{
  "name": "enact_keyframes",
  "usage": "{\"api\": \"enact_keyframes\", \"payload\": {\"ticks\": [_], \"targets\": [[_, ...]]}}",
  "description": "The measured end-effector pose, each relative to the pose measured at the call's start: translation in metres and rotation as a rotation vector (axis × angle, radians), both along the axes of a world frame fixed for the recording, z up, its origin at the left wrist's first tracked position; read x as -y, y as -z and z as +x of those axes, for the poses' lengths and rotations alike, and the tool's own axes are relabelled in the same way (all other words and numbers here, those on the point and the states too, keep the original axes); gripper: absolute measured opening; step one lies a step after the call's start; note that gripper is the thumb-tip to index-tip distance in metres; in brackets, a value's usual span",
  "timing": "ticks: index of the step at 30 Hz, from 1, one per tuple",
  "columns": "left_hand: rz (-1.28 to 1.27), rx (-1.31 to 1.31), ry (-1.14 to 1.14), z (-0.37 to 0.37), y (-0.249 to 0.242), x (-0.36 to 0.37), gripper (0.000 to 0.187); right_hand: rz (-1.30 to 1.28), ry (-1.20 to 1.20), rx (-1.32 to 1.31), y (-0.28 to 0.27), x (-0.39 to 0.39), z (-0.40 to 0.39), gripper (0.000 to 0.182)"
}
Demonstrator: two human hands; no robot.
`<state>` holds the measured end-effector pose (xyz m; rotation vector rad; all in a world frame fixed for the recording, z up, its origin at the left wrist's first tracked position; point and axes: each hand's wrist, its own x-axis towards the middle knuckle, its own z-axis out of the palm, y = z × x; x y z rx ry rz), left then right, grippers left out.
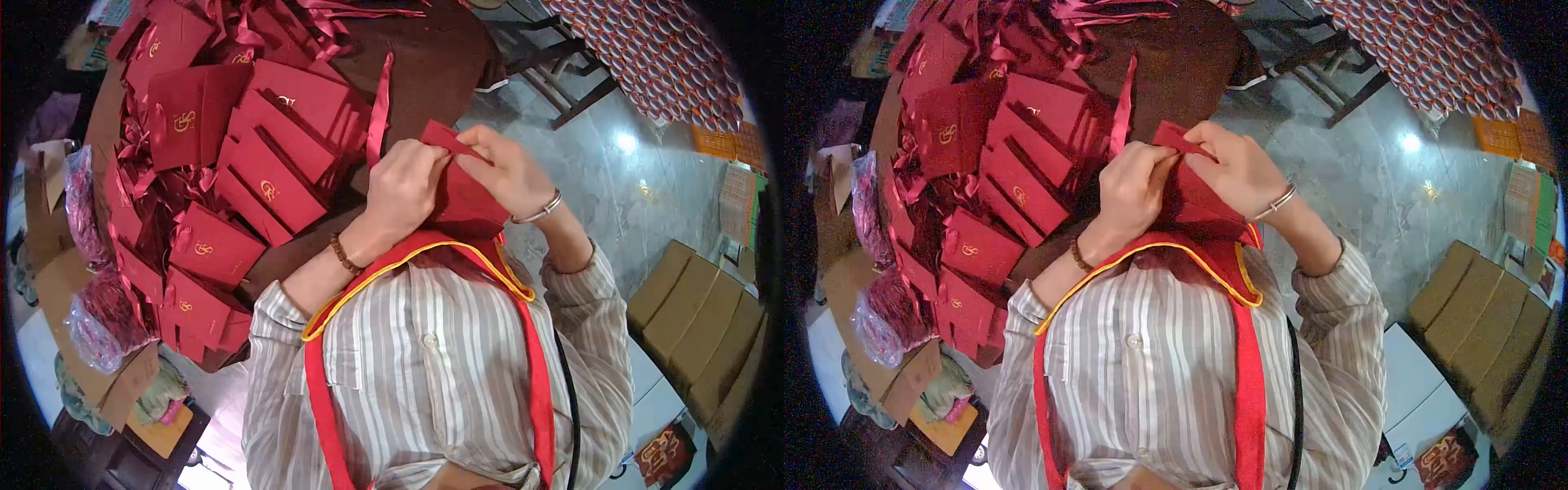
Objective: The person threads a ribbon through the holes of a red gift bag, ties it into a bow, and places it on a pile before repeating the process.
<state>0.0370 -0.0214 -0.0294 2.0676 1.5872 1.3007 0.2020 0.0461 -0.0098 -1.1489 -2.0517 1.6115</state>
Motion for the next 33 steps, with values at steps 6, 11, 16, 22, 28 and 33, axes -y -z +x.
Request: {"api": "enact_keyframes", "payload": {"ticks": [6, 11, 16, 22, 28, 33], "targets": [[0.004, 0.082, 0.002, 0.002, -0.002, -0.001, 0.010, -0.065, -0.022, -0.017, -0.011, -0.005, 0.001, 0.025], [0.009, -0.084, 0.028, 0.002, -0.009, -0.002, 0.010, -0.006, -0.035, -0.006, -0.015, -0.002, 0.002, 0.031], [-0.019, -0.231, 0.045, 0.002, -0.020, -0.002, 0.013, 0.065, -0.033, 0.069, -0.013, 0.005, 0.000, 0.028], [0.047, -0.281, 0.093, 0.001, -0.013, -0.001, 0.013, 0.183, -0.016, 0.066, -0.015, 0.007, 0.000, 0.026], [-0.026, -0.079, 0.071, -0.003, -0.017, -0.007, 0.011, 0.155, -0.049, 0.087, -0.025, 0.006, 0.003, 0.023], [-0.304, 0.303, 0.223, -0.023, -0.019, -0.017, 0.008, -0.163, -0.055, -0.071, -0.006, -0.002, 0.006, 0.024]]}}
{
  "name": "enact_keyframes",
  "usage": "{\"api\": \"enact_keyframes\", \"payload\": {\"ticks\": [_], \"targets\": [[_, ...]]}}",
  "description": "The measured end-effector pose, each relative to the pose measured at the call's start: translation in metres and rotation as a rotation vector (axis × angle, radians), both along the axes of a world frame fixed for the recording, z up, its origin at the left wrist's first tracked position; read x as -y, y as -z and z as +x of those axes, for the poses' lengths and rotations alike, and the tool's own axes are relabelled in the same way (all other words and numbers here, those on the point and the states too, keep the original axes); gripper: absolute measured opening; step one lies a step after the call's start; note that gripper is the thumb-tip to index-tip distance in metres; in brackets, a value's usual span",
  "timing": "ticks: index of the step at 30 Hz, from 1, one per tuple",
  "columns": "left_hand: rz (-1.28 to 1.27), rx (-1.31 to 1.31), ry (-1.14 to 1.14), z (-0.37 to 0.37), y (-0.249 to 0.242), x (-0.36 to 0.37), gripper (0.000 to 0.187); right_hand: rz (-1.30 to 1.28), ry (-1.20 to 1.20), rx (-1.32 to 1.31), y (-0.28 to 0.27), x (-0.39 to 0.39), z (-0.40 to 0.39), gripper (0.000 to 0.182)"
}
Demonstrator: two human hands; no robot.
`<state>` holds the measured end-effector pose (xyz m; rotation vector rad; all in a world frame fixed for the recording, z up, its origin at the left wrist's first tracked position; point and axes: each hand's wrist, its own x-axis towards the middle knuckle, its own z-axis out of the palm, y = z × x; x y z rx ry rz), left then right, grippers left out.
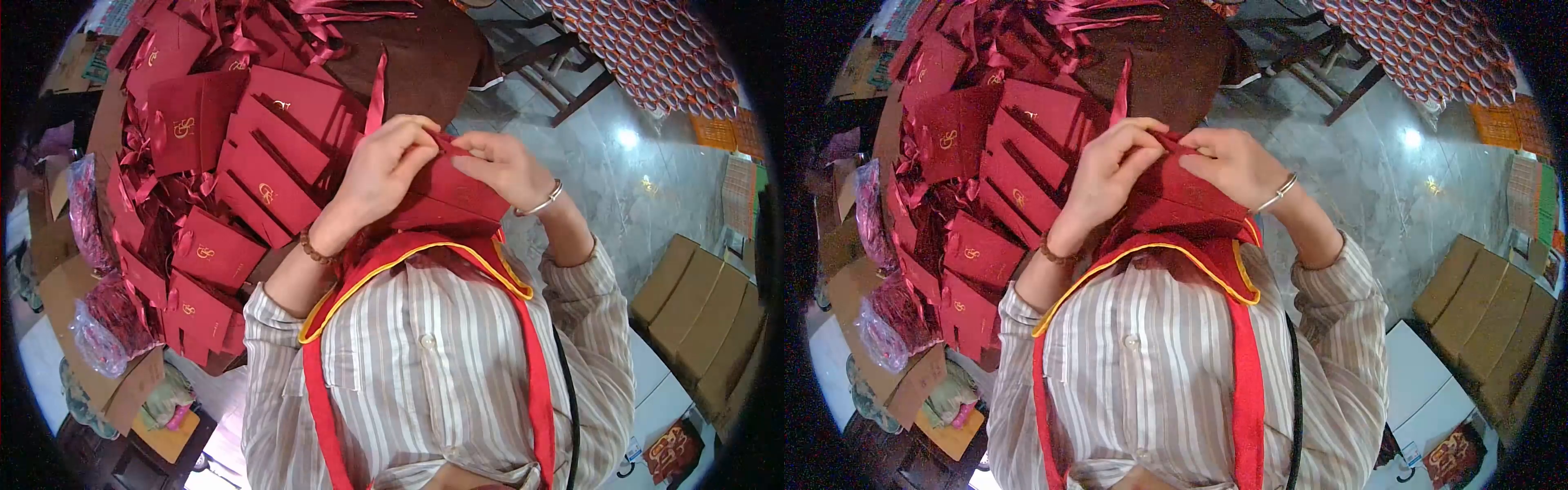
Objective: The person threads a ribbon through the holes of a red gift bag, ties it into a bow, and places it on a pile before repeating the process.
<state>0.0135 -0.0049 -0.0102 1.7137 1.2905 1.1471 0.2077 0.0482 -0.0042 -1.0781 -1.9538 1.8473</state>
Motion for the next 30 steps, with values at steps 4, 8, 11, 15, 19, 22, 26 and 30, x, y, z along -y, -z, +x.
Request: {"api": "enact_keyframes", "payload": {"ticks": [4, 8, 11, 15, 19, 22, 26, 30], "targets": [[-0.197, 0.081, 0.011, -0.007, -0.001, -0.001, 0.006, -0.033, 0.009, -0.022, 0.001, -0.004, 0.000, 0.027], [-0.057, 0.010, -0.051, 0.002, -0.004, 0.002, 0.007, -0.085, 0.007, 0.061, -0.005, -0.006, 0.000, 0.021], [0.145, -0.180, -0.156, 0.013, -0.004, 0.008, 0.007, -0.127, 0.046, -0.015, -0.007, -0.004, -0.001, 0.021], [0.278, -0.358, -0.180, 0.020, -0.002, 0.011, 0.010, -0.007, 0.025, 0.058, -0.005, -0.003, 0.000, 0.021], [0.306, -0.407, -0.197, 0.025, -0.001, 0.013, 0.011, 0.073, 0.048, 0.099, -0.011, 0.003, -0.002, 0.022], [0.345, -0.453, -0.184, 0.026, 0.002, 0.015, 0.012, 0.195, 0.037, 0.113, -0.011, 0.007, -0.005, 0.023], [0.436, -0.570, -0.115, 0.026, 0.001, 0.017, 0.015, 0.308, 0.008, 0.177, -0.021, 0.011, -0.005, 0.025], [0.546, -0.661, -0.070, 0.027, 0.002, 0.015, 0.010, 0.299, 0.049, 0.172, -0.028, 0.016, -0.007, 0.027]]}}
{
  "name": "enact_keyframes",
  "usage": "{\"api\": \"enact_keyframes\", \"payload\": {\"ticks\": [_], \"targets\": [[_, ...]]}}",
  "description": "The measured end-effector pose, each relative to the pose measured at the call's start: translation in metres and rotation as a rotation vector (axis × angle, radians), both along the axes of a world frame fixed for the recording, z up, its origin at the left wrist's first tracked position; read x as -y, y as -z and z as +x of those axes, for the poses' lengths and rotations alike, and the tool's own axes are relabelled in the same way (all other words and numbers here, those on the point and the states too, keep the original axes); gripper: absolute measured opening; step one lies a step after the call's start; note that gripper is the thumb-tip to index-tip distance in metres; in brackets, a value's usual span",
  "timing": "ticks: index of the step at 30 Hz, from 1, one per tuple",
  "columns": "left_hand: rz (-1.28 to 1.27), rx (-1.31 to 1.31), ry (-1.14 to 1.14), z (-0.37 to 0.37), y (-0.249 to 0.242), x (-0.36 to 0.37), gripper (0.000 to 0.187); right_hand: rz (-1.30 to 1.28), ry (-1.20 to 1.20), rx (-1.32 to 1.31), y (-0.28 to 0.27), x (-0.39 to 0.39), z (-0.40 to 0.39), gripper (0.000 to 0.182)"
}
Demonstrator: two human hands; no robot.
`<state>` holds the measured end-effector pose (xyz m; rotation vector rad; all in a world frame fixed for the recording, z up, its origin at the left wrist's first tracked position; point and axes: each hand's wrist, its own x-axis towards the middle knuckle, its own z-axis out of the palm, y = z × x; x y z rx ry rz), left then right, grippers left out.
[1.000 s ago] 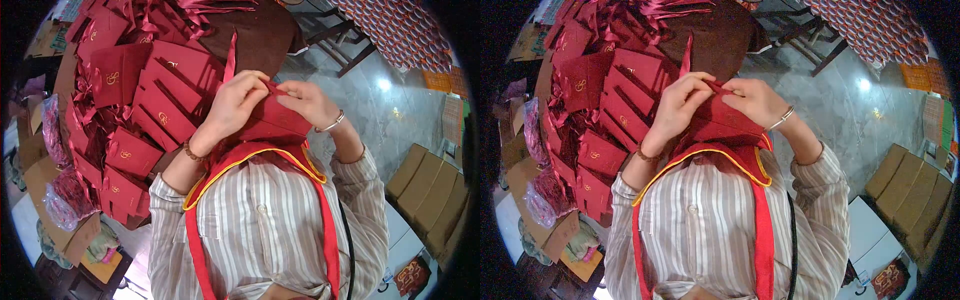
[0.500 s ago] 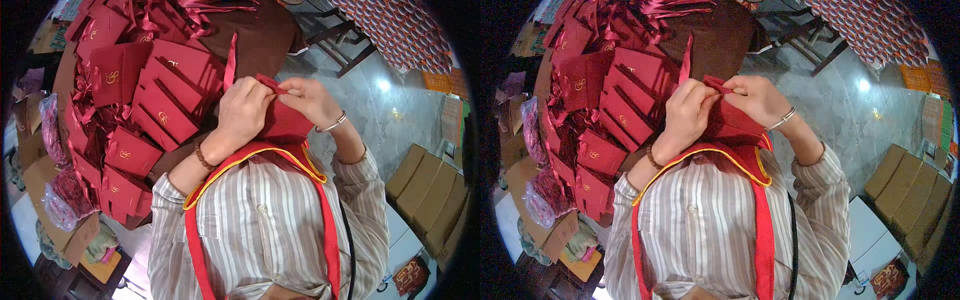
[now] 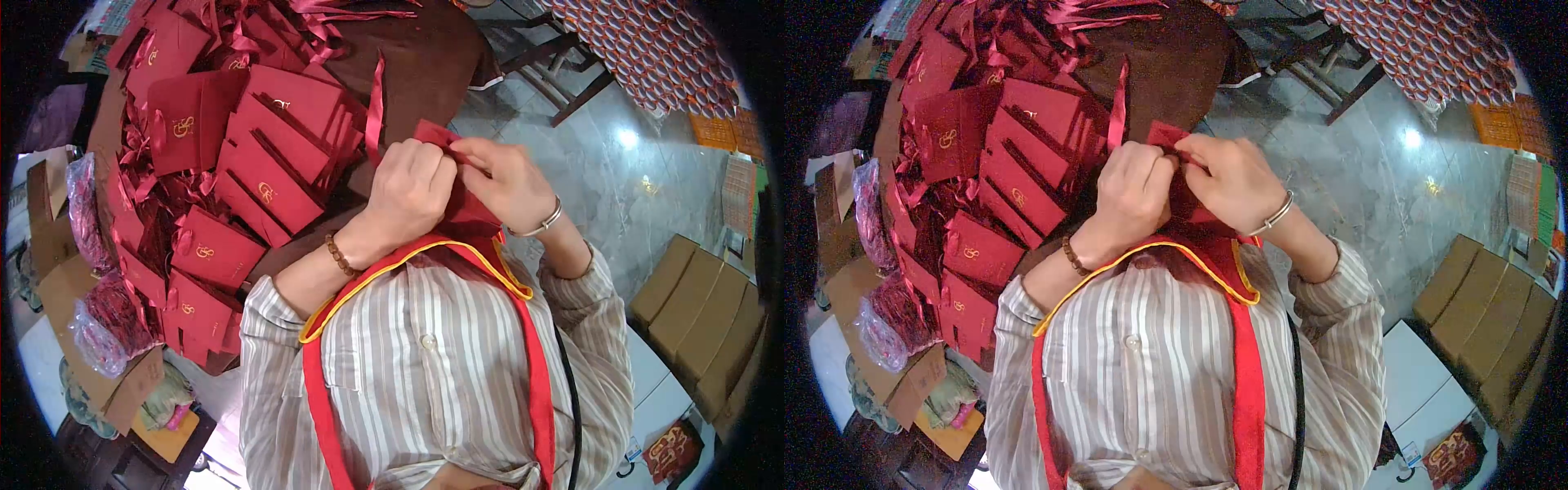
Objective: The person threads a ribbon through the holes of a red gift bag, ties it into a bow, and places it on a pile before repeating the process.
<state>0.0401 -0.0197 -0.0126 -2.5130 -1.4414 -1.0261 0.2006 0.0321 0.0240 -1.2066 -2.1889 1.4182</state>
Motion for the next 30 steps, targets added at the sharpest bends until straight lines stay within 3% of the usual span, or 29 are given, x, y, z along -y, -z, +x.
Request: {"api": "enact_keyframes", "payload": {"ticks": [4, 12, 16, 18, 22, 24, 26, 30], "targets": [[-0.077, -0.002, -0.029, -0.001, -0.006, 0.001, 0.010, 0.143, -0.040, 0.025, 0.002, 0.001, -0.001, 0.028], [-0.319, 0.513, -0.107, 0.000, -0.007, 0.005, 0.014, 0.096, 0.009, 0.025, 0.008, -0.002, -0.001, 0.028], [-0.349, 0.541, -0.085, -0.003, -0.002, 0.004, 0.012, 0.071, 0.007, 0.013, 0.006, -0.002, -0.002, 0.028], [-0.214, 0.377, -0.061, -0.003, 0.000, 0.004, 0.011, 0.095, -0.015, 0.016, 0.002, 0.000, -0.002, 0.028], [-0.236, 0.288, -0.059, -0.002, -0.010, 0.001, 0.011, 0.077, -0.051, -0.004, 0.002, -0.001, 0.001, 0.028], [-0.343, 0.304, 0.034, -0.011, -0.030, 0.000, 0.010, 0.081, -0.049, -0.037, 0.006, -0.003, 0.003, 0.027], [-0.385, 0.452, -0.061, -0.023, -0.030, -0.008, 0.012, 0.076, -0.048, -0.081, 0.008, -0.001, 0.001, 0.025], [-0.676, 0.300, -0.005, -0.044, -0.037, -0.037, 0.013, 0.328, -0.073, -0.194, 0.004, 0.006, -0.008, 0.020]]}}
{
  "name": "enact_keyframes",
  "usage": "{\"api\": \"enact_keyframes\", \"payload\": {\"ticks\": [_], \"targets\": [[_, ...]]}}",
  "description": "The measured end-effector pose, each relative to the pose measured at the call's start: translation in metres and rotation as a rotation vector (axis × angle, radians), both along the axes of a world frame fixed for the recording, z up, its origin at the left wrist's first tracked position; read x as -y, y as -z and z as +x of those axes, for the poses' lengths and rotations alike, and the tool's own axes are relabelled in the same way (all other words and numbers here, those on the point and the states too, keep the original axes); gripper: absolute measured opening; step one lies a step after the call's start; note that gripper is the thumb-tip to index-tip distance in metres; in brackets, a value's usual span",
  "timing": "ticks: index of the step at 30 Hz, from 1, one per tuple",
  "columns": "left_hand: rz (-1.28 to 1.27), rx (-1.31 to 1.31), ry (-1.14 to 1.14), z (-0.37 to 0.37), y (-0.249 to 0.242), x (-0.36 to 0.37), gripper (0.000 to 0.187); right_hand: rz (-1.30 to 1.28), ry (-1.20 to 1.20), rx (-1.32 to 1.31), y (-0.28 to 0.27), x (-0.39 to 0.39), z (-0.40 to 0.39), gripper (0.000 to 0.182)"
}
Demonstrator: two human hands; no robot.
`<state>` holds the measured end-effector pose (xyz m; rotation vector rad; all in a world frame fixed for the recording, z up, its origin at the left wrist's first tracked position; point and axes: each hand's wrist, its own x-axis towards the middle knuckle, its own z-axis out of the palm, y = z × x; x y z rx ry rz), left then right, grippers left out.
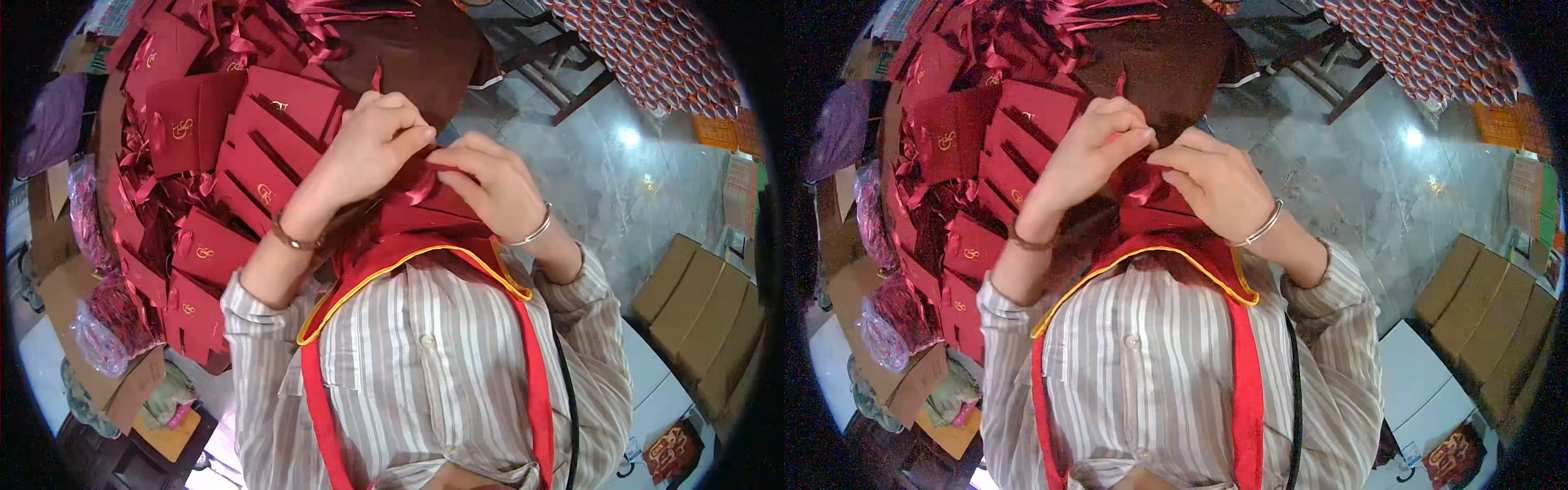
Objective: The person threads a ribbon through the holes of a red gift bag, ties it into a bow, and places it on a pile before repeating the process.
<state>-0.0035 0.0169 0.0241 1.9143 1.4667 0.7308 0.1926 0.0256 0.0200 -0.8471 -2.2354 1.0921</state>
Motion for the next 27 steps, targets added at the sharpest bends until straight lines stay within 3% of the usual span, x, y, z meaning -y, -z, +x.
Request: {"api": "enact_keyframes", "payload": {"ticks": [4, 6, 8, 11, 13, 17, 20, 22, 24, 27], "targets": [[-0.056, -0.067, 0.205, -0.010, -0.011, -0.021, 0.014, 0.047, 0.060, 0.013, -0.004, 0.006, -0.003, 0.016], [-0.419, 0.065, 0.379, -0.012, -0.021, -0.034, 0.015, 0.053, 0.056, 0.025, -0.004, 0.007, -0.004, 0.015], [-0.470, 0.170, 0.414, -0.013, -0.022, -0.039, 0.014, 0.081, 0.083, 0.021, -0.001, 0.008, -0.005, 0.012], [-0.466, 0.013, 0.467, -0.014, -0.024, -0.041, 0.016, 0.112, 0.088, 0.054, 0.000, 0.008, -0.005, 0.012], [-0.302, -0.223, 0.483, -0.014, -0.025, -0.040, 0.017, 0.129, 0.075, 0.057, 0.001, 0.007, -0.005, 0.012], [-0.398, -0.526, 0.517, -0.005, -0.039, -0.043, 0.019, 0.168, 0.036, 0.066, -0.002, 0.008, -0.008, 0.013], [-0.457, -0.354, 0.650, -0.010, -0.009, -0.044, 0.018, 0.163, 0.007, 0.018, 0.000, 0.009, -0.008, 0.012], [-0.566, 0.139, 0.702, -0.014, 0.014, -0.048, 0.023, 0.178, 0.013, 0.011, 0.004, 0.008, -0.007, 0.012], [-0.475, 0.197, 0.725, -0.014, 0.017, -0.047, 0.022, 0.195, 0.026, 0.005, 0.004, 0.005, -0.007, 0.012], [-0.647, 0.170, 0.699, -0.015, 0.012, -0.047, 0.018, 0.168, 0.038, 0.004, 0.004, 0.005, -0.006, 0.012]]}}
